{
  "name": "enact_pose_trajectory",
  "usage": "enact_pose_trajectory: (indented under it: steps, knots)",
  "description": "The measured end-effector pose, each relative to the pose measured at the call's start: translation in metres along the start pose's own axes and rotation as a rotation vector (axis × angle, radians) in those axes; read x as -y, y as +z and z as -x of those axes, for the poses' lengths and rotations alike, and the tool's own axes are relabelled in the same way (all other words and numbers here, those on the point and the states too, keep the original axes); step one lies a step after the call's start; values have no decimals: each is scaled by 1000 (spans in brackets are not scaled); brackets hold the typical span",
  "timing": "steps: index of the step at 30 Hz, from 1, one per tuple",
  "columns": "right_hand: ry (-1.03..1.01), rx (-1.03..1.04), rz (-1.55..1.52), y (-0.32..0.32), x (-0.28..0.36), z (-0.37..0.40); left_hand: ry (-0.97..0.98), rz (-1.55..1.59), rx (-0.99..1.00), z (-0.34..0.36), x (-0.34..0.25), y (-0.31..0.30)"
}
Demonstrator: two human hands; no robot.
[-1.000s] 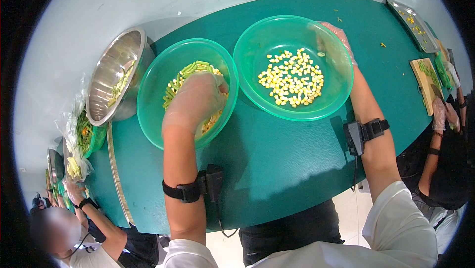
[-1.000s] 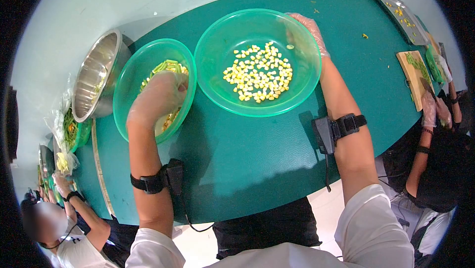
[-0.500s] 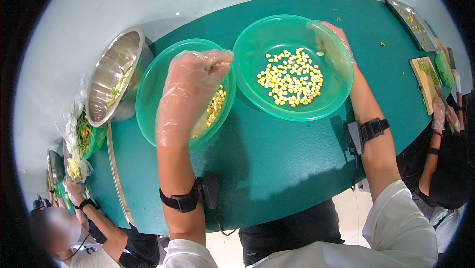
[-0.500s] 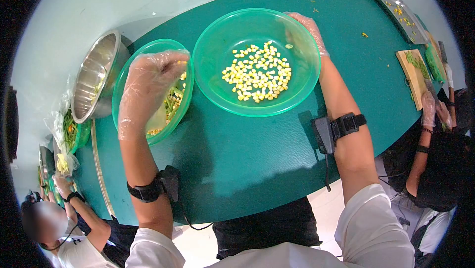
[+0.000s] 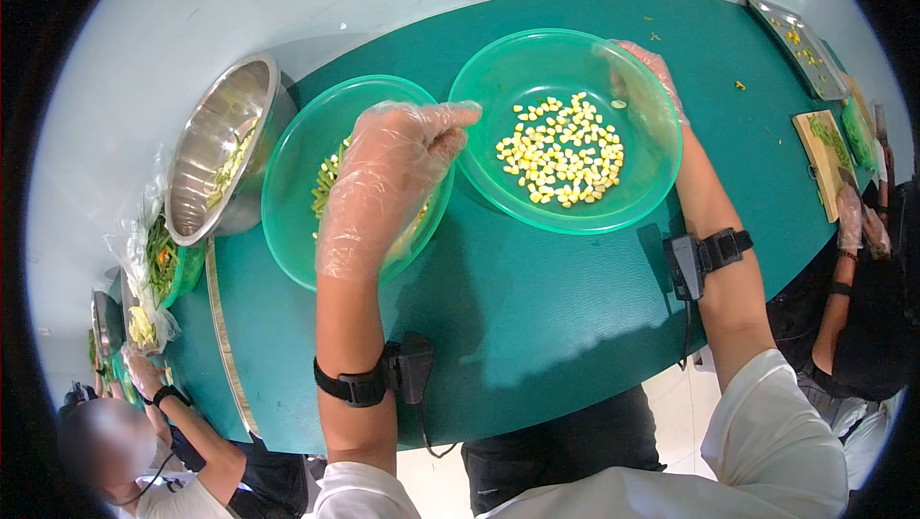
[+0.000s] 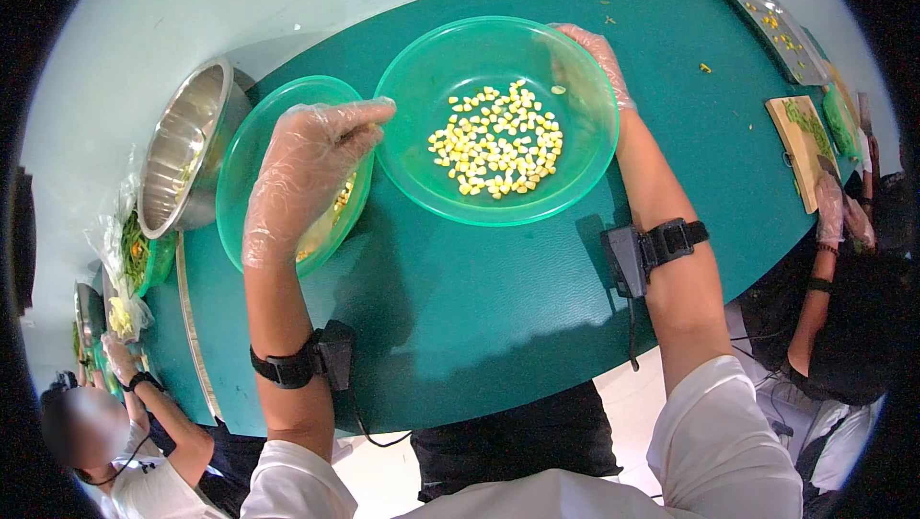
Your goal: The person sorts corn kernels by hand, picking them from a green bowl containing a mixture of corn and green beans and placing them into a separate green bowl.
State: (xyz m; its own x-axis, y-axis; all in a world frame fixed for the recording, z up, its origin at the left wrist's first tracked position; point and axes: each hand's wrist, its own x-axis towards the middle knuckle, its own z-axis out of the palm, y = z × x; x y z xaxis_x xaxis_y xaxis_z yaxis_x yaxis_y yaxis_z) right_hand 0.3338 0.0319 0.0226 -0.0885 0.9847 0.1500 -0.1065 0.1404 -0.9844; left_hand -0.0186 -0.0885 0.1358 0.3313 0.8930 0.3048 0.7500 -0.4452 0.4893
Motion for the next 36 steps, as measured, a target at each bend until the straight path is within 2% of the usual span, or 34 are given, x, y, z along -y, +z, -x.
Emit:
enact_pose_trajectory:
  steps: [7,15,21,24,27,30,34,36]
  knots:
    - [-59,-6,144,7,6,6,25,6,-22,1,0,0]
    - [13,-38,34,4,3,3,69,70,-31,-1,1,-2]
    - [1,-27,51,5,4,3,43,393,-17,-4,15,-4]
    - [12,-34,48,6,5,4,32,215,-52,-2,24,-14]
    - [-20,-51,106,12,10,9,-232,-112,212,-2,23,-23]
    - [-4,-32,97,9,9,5,-192,-79,407,10,28,-13]
    - [-21,-7,62,3,4,4,-272,-144,433,14,26,-9]
    - [-1,8,7,2,3,3,-246,-187,410,17,27,-8]
